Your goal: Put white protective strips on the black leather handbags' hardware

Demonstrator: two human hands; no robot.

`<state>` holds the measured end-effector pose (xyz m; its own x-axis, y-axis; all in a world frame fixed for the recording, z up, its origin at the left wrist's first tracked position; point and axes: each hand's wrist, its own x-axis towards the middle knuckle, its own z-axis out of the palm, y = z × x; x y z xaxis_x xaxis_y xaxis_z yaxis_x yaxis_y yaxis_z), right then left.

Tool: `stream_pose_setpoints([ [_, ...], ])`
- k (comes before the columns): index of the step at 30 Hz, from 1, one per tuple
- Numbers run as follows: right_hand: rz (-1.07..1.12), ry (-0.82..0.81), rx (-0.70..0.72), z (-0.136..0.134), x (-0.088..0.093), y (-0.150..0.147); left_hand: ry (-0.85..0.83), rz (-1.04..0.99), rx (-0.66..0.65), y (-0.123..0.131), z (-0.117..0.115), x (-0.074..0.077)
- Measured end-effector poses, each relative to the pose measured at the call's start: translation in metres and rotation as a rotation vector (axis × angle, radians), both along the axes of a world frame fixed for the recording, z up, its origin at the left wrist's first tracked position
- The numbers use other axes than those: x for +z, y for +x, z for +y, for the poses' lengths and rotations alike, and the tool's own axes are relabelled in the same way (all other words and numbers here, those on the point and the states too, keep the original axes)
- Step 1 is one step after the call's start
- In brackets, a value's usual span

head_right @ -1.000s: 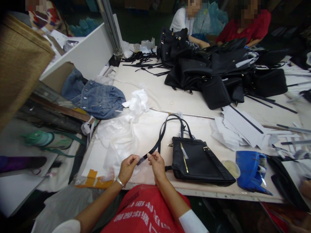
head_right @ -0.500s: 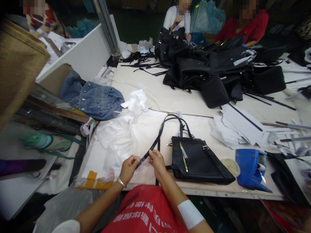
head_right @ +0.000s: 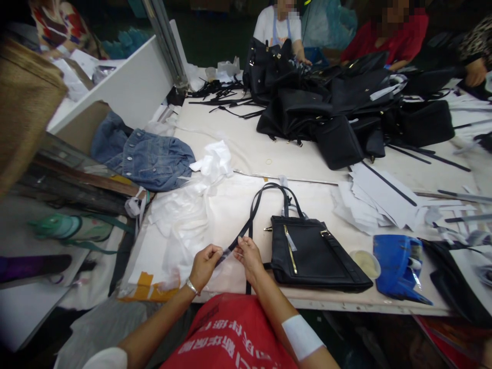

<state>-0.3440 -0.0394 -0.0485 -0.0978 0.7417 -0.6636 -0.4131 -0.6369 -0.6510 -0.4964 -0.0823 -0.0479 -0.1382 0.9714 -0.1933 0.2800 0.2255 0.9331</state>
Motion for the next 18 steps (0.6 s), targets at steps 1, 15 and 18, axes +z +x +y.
stream_pose_setpoints([
  [1,0.003,0.009,-0.009,0.000,0.000,-0.001,0.003,0.013,-0.002,0.001,0.001,0.001],
  [15,-0.171,0.216,0.114,-0.017,-0.003,-0.002,-0.019,0.036,0.023,0.010,0.007,-0.005],
  [18,-0.143,0.191,0.168,-0.017,0.000,-0.001,-0.023,0.036,0.024,0.010,0.008,-0.006],
])
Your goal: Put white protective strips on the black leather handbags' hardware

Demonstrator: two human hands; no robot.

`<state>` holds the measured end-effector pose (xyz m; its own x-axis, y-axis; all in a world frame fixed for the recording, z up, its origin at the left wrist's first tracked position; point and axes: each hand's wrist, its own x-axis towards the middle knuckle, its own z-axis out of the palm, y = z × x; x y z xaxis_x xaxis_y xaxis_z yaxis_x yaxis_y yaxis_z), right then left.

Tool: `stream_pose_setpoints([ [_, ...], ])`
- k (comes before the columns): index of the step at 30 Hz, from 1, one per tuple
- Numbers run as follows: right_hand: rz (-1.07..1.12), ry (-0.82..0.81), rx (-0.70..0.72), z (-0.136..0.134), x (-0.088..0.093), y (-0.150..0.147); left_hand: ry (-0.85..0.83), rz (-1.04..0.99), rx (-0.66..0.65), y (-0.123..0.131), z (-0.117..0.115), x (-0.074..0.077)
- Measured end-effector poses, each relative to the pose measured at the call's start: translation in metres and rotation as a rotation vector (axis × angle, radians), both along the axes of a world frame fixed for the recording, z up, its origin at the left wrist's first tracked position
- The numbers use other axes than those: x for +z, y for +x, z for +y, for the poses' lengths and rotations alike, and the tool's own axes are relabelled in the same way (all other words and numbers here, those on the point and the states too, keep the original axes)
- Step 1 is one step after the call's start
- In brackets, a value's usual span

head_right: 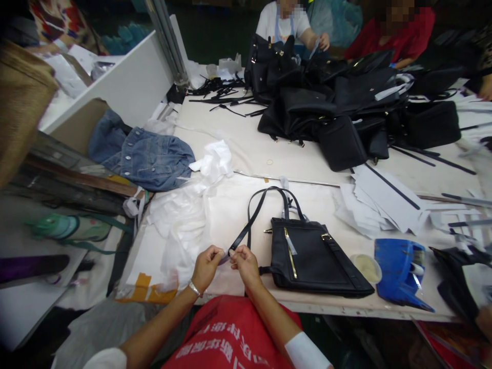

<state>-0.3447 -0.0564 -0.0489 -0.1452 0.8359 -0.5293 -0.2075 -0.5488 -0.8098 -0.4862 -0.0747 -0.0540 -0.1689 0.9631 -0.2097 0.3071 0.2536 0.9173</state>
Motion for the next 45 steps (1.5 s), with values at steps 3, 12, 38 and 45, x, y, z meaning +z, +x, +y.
stream_pose_setpoints([
  [3,0.062,0.008,0.082,0.000,0.004,0.002,0.002,0.010,0.019,-0.001,0.003,-0.001],
  [12,-0.266,0.256,0.208,0.025,-0.002,0.001,-0.015,-0.259,-0.210,-0.010,0.019,0.015],
  [38,-0.397,0.208,0.195,-0.007,-0.016,0.014,-0.293,-0.459,-0.270,-0.027,0.028,0.013],
  [45,-0.269,0.139,0.156,-0.011,-0.017,0.009,-0.265,-0.324,-0.235,-0.018,0.024,0.006],
])
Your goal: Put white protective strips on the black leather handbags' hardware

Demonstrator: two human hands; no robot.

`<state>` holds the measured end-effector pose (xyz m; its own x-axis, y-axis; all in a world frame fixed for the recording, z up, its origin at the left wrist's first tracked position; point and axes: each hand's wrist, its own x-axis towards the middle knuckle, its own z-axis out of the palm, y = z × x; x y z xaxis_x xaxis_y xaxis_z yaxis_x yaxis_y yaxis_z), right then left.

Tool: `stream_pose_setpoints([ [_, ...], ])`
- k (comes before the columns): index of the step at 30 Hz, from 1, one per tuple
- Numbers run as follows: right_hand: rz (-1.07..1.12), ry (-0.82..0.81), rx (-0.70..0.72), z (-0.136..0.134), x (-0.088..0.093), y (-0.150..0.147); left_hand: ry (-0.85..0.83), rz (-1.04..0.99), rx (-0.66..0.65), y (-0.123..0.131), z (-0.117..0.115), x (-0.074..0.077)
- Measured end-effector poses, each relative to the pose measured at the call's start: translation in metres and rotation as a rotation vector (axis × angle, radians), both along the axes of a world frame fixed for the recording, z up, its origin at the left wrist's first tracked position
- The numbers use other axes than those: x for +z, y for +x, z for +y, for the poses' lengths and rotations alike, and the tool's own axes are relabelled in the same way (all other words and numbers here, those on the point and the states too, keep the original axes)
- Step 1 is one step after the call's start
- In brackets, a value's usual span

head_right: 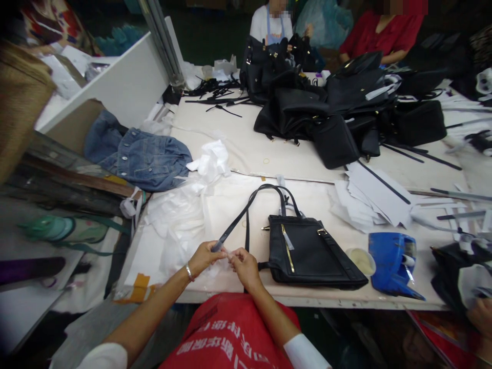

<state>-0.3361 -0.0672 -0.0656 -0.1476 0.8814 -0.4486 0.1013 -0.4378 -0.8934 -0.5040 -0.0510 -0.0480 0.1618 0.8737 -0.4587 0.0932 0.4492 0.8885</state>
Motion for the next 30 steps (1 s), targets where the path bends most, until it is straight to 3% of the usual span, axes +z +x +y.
stream_pose_setpoints([
  [2,-0.088,0.003,0.039,-0.005,-0.004,0.004,-0.002,0.018,0.015,-0.001,-0.001,-0.003],
  [7,-0.949,0.125,0.359,-0.019,-0.013,0.020,-0.012,0.056,0.031,-0.011,-0.004,-0.009],
  [10,-1.094,0.088,0.428,-0.022,-0.017,0.023,0.012,0.069,0.030,-0.016,-0.005,-0.010],
  [13,-1.022,0.109,0.384,-0.020,-0.025,0.024,0.030,0.062,0.030,-0.016,-0.006,-0.011],
  [17,-0.539,-0.009,0.129,-0.013,-0.027,0.026,0.042,0.059,0.043,-0.015,-0.007,-0.013],
  [19,-0.229,-0.069,-0.009,-0.009,-0.017,0.025,0.040,0.076,0.048,-0.015,-0.007,-0.013],
  [23,0.266,0.005,-0.233,0.001,0.019,0.019,0.042,0.098,0.040,-0.015,-0.008,-0.011],
  [26,0.263,0.094,-0.294,0.008,0.036,0.016,0.049,0.097,0.025,-0.013,-0.007,-0.008],
  [30,0.118,0.185,-0.344,0.013,0.034,0.013,0.060,0.101,0.020,-0.010,-0.007,-0.005],
])
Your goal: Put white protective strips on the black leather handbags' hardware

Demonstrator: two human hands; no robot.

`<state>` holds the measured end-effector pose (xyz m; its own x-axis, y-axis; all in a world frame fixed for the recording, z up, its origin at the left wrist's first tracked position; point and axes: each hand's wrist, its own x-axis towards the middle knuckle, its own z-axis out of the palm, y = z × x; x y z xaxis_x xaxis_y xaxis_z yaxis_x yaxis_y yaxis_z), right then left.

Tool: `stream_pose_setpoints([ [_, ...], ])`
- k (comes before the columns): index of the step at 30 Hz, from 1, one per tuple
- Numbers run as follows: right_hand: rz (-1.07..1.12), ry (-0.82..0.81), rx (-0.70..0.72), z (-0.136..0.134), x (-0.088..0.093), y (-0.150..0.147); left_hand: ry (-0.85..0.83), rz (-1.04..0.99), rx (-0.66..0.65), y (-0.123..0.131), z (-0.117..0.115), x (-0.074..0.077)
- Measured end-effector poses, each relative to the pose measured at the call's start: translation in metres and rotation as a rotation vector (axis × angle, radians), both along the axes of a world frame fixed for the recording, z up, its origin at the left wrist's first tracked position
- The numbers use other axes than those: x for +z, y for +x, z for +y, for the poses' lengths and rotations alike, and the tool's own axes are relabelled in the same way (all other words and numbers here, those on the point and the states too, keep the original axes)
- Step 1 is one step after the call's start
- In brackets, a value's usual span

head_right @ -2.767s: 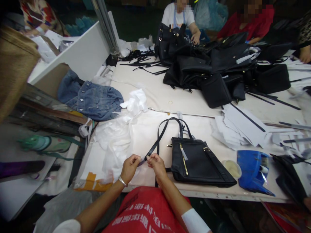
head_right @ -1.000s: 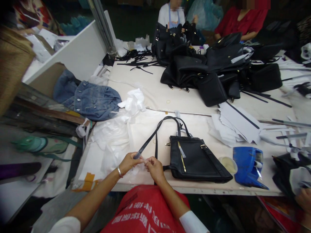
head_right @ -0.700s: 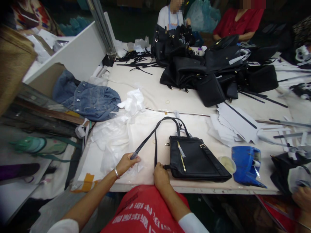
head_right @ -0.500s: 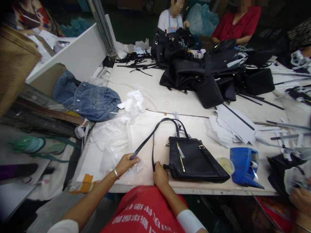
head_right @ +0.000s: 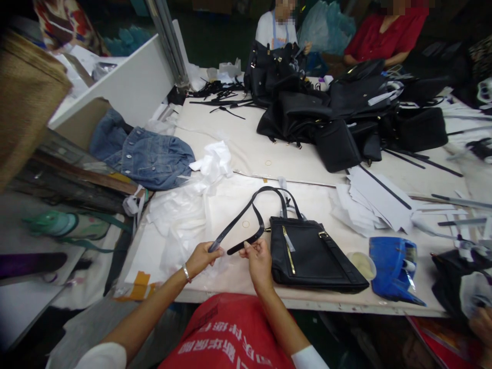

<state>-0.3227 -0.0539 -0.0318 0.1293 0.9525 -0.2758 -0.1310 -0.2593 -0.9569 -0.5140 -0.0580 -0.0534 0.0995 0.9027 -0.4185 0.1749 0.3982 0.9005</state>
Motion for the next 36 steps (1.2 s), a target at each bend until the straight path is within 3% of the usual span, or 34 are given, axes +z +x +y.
stream_pose_setpoints([
  [4,-0.094,0.015,-0.004,0.001,-0.008,0.000,-0.001,-0.004,0.010,0.000,-0.002,-0.001],
  [9,-0.131,0.008,0.012,-0.002,-0.005,-0.002,0.027,-0.002,0.046,0.001,-0.002,-0.001],
  [14,-0.052,-0.050,0.133,-0.006,-0.002,-0.008,0.078,-0.027,0.036,0.008,-0.005,0.003],
  [19,-0.154,-0.034,0.242,-0.009,-0.007,-0.009,0.126,-0.035,0.030,0.019,-0.008,0.005],
  [22,-0.061,-0.100,0.362,-0.006,-0.011,-0.002,0.108,-0.005,0.025,0.021,-0.009,0.004],
  [26,0.058,-0.229,0.264,0.001,-0.015,0.003,0.101,0.026,0.025,0.021,-0.009,0.001],
  [29,0.164,-0.231,0.170,0.001,-0.018,0.000,0.112,0.041,0.033,0.024,-0.006,0.002],
  [36,0.229,-0.272,0.260,-0.005,-0.014,-0.001,0.114,0.039,0.040,0.028,-0.004,0.003],
])
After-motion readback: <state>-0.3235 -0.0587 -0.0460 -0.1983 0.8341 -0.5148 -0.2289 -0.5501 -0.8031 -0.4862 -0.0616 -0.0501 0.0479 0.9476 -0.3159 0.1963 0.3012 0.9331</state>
